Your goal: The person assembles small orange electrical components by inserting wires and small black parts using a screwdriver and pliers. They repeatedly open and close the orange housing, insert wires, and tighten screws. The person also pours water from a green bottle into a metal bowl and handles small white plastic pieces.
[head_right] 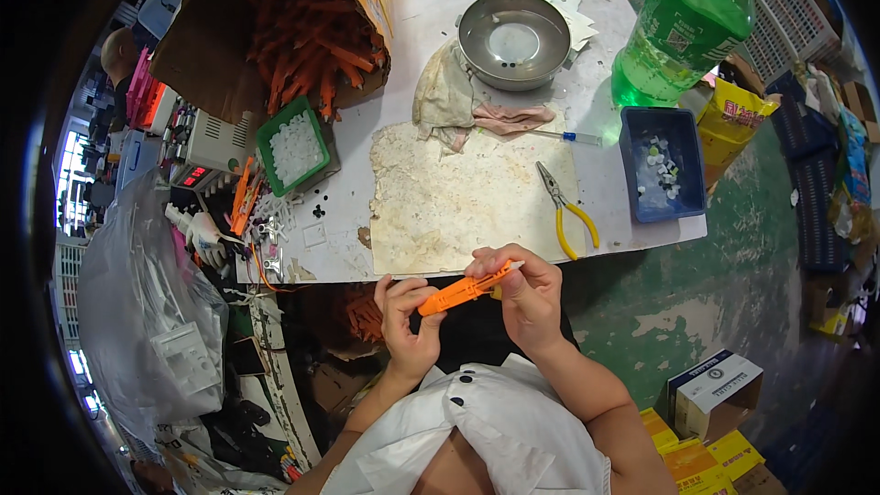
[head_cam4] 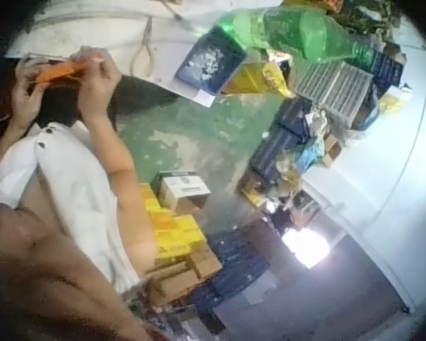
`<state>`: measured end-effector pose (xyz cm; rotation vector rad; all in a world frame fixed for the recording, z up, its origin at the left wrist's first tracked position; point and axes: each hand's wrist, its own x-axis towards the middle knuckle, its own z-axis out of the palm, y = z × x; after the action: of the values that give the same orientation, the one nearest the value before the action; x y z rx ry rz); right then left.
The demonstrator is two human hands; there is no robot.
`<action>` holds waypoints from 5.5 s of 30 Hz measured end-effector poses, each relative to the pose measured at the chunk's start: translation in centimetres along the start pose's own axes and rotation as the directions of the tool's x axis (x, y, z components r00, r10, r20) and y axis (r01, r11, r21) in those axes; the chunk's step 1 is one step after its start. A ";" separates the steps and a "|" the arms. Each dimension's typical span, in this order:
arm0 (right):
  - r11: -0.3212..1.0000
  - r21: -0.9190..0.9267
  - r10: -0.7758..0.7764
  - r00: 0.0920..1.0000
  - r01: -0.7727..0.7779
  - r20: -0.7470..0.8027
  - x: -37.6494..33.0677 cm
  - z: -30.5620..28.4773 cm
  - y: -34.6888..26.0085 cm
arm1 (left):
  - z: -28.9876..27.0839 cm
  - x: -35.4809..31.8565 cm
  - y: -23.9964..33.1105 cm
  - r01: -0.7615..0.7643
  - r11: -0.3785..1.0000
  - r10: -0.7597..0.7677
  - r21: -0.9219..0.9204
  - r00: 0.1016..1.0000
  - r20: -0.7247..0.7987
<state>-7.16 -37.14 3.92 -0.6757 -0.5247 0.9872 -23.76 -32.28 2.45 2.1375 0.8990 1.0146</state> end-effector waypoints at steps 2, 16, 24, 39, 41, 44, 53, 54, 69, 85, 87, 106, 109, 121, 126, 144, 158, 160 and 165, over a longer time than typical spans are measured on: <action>1.000 -0.010 -0.027 1.000 0.027 -0.004 0.1 -0.1 -0.5 | 0.6 -0.4 0.4 -0.019 1.000 0.019 -0.008 1.000 0.001; 0.947 -0.139 0.310 0.939 -0.290 0.148 1.9 0.7 -3.0 | -0.5 3.2 2.0 0.536 0.620 -0.120 -0.574 0.787 0.606; 0.852 -0.246 0.499 0.859 -0.462 0.114 2.5 1.5 -4.0 | -0.7 4.8 2.1 0.725 0.384 -0.084 -0.572 0.644 0.760; 0.882 -0.263 0.449 0.868 -0.391 0.213 4.7 2.4 -2.7 | -1.1 3.2 2.0 0.653 0.387 -0.185 -0.651 0.747 0.638; 0.884 -0.228 0.455 0.862 -0.408 0.222 4.7 2.1 -2.3 | -0.8 2.9 2.3 0.623 0.395 -0.196 -0.675 0.775 0.601; 0.883 -0.240 0.450 0.873 -0.404 0.186 4.3 2.7 -2.6 | -0.6 2.7 2.7 0.608 0.367 -0.208 -0.704 0.791 0.575; 0.556 -0.815 0.426 0.898 -0.164 0.110 -3.0 -5.1 -1.1 | -2.6 2.7 -1.0 0.512 0.036 -0.167 -0.858 0.850 0.500; 0.376 -0.922 0.424 0.902 -0.093 0.082 -3.8 -5.5 -0.4 | -2.5 2.7 -1.1 0.509 0.017 -0.185 -0.861 0.848 0.497; 0.149 -0.988 0.317 0.945 0.035 0.081 -4.5 -8.5 3.3 | -2.8 2.7 -0.8 0.359 0.091 -0.288 -0.929 0.902 0.320; 0.999 -0.026 0.039 0.999 -0.039 0.007 -5.0 -2.8 -1.5 | -0.6 3.1 -5.1 -0.081 0.997 0.074 -0.012 0.949 -0.306; 1.000 -0.022 0.012 0.999 -0.011 0.031 -4.4 -2.9 -1.4 | -0.7 3.1 -5.5 -0.019 0.988 0.053 0.152 0.973 -0.223; 0.854 -0.517 0.116 0.989 -0.051 0.094 -0.5 2.0 0.0 | -1.2 5.3 1.0 0.315 0.018 -0.188 -0.949 0.933 0.306; 0.871 -0.490 0.075 0.996 -0.039 0.054 -0.5 1.3 0.6 | -0.6 5.2 1.7 0.354 -0.016 -0.200 -0.935 0.915 0.350; 0.922 0.124 0.363 0.930 -0.368 0.056 0.3 -1.6 -1.5 | -0.2 5.3 0.3 0.274 0.099 -0.367 -0.957 0.904 0.220; 0.917 0.030 0.391 0.911 -0.398 0.130 0.5 -3.1 -1.4 | 0.5 4.8 0.1 0.339 0.123 -0.387 -0.933 0.882 0.270; 0.209 -0.897 -0.222 0.913 0.388 0.343 -0.6 0.2 -0.5 | 1.6 5.4 2.7 0.376 0.321 -0.378 -0.869 0.892 0.246; 0.008 -0.920 -0.331 0.870 0.391 0.367 0.4 -1.0 0.1 | 3.4 5.9 2.6 0.415 0.388 -0.409 -0.823 0.878 0.250; -0.005 -0.918 -0.328 0.866 0.397 0.376 0.8 -1.1 -0.2 | 3.6 6.5 2.3 0.432 0.388 -0.415 -0.814 0.871 0.264; 0.008 -0.939 -0.341 0.883 0.344 0.321 2.7 -2.1 -0.7 | 4.7 7.7 0.7 0.346 0.553 -0.325 -0.758 0.927 0.186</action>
<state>-4.04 -35.58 3.29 -1.6911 -1.3595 -0.0655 -16.02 -27.84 3.69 1.1627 0.6320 0.9315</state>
